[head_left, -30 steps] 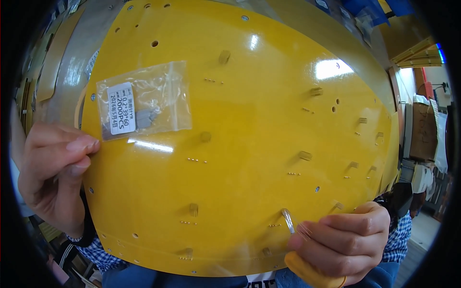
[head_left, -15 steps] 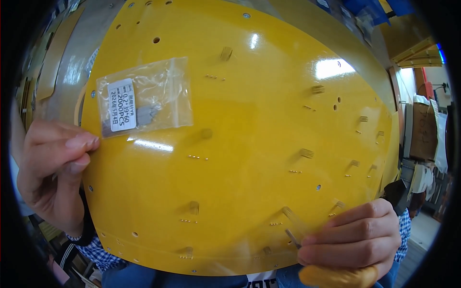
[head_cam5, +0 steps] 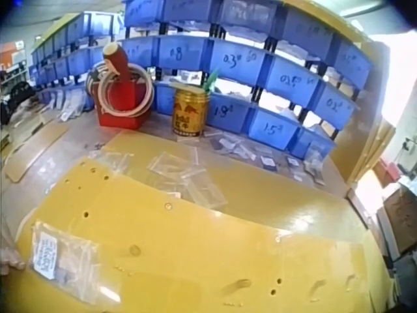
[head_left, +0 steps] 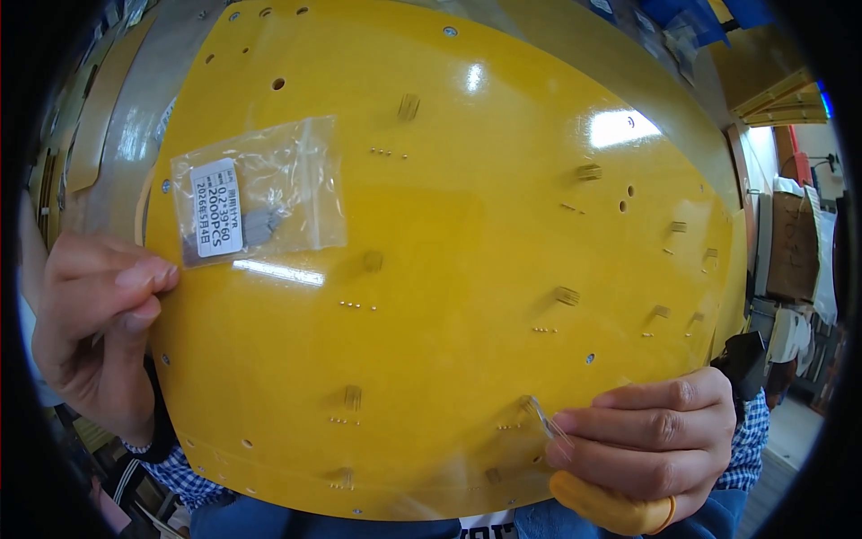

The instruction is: The person picks up a small bag of pins and removes a pin to insert it into a hole in a yellow board. They repeat this process, placing pins into different holes on the board one at a time by hand.

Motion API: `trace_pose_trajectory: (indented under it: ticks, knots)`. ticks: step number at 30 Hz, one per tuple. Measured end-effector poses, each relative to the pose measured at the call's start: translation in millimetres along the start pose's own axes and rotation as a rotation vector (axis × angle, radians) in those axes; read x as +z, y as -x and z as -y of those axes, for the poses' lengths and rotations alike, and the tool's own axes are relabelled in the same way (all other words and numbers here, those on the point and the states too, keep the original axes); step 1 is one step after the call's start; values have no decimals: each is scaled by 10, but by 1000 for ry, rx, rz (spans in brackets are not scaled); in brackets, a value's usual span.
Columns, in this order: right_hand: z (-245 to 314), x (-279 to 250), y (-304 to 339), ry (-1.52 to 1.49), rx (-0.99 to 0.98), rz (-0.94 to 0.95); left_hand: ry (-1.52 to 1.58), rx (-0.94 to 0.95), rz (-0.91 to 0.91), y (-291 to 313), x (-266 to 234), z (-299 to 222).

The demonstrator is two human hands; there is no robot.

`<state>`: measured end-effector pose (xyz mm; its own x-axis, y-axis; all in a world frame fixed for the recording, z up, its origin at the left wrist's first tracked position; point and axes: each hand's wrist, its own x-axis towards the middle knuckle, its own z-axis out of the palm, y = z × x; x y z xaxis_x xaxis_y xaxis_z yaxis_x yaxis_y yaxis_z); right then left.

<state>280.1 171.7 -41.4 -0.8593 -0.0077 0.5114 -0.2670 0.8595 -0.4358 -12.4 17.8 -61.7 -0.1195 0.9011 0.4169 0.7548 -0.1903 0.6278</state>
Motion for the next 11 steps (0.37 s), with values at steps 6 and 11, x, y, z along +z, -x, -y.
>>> trace_pose_trajectory:
  ticks: [6,11]
  knots:
    - [-51,-10,31,-48,-18,29,0,-10,-10,26,4,7]
    - [18,-133,-34,-6,3,97,29,9,-3,-12,3,40]
